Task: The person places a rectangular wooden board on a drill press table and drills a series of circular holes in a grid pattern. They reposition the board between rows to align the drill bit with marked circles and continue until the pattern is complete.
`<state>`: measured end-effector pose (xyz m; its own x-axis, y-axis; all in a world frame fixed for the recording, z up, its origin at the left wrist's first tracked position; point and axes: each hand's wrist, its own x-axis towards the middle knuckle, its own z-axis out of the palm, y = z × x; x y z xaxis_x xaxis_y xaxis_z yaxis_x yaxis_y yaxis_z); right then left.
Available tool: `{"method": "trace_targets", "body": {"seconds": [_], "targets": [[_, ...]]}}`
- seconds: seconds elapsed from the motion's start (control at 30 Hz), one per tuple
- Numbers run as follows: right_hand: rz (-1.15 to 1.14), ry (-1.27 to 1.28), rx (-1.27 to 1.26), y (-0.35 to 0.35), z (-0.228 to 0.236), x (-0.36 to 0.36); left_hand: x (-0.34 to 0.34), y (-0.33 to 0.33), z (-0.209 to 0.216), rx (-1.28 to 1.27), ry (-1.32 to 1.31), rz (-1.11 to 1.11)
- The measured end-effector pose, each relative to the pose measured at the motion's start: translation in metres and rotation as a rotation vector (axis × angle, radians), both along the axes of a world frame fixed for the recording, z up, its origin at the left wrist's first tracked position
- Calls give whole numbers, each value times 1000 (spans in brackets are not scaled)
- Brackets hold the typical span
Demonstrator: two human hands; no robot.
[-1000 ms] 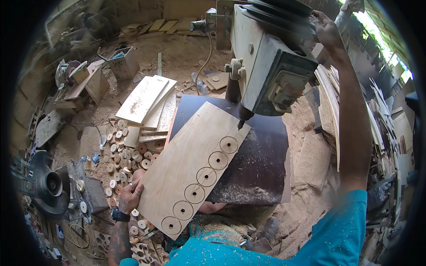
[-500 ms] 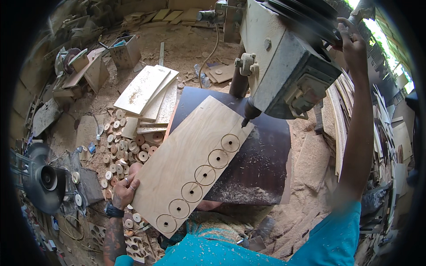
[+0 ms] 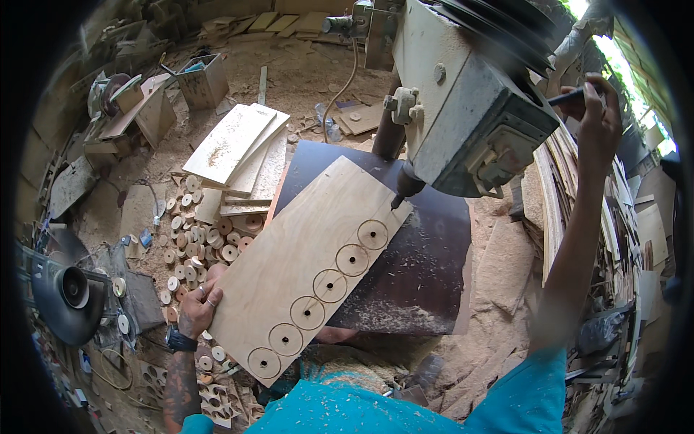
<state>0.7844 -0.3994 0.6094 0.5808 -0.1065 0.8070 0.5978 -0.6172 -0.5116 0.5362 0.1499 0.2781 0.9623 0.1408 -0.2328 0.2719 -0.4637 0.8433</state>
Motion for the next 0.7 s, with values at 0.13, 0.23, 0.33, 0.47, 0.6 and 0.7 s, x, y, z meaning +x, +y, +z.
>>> {"method": "trace_targets", "body": {"seconds": [0.13, 0.23, 0.33, 0.47, 0.6, 0.7], "targets": [[215, -170, 141, 5, -24, -33, -1, -11, 3, 290, -57, 56], [412, -119, 471, 8, -40, -49, 1, -19, 0, 521, -52, 111], [601, -164, 498, 15, -62, -58, 2, -25, -1, 515, -53, 203], [553, -242, 589, 25, -86, -67, 3, -26, 0, 467, -28, 233], [521, -281, 688, 32, -105, -79, 4, -25, -2, 512, -44, 225], [508, -289, 682, 36, -115, -86, 5, -25, -3, 537, -25, 215]]}}
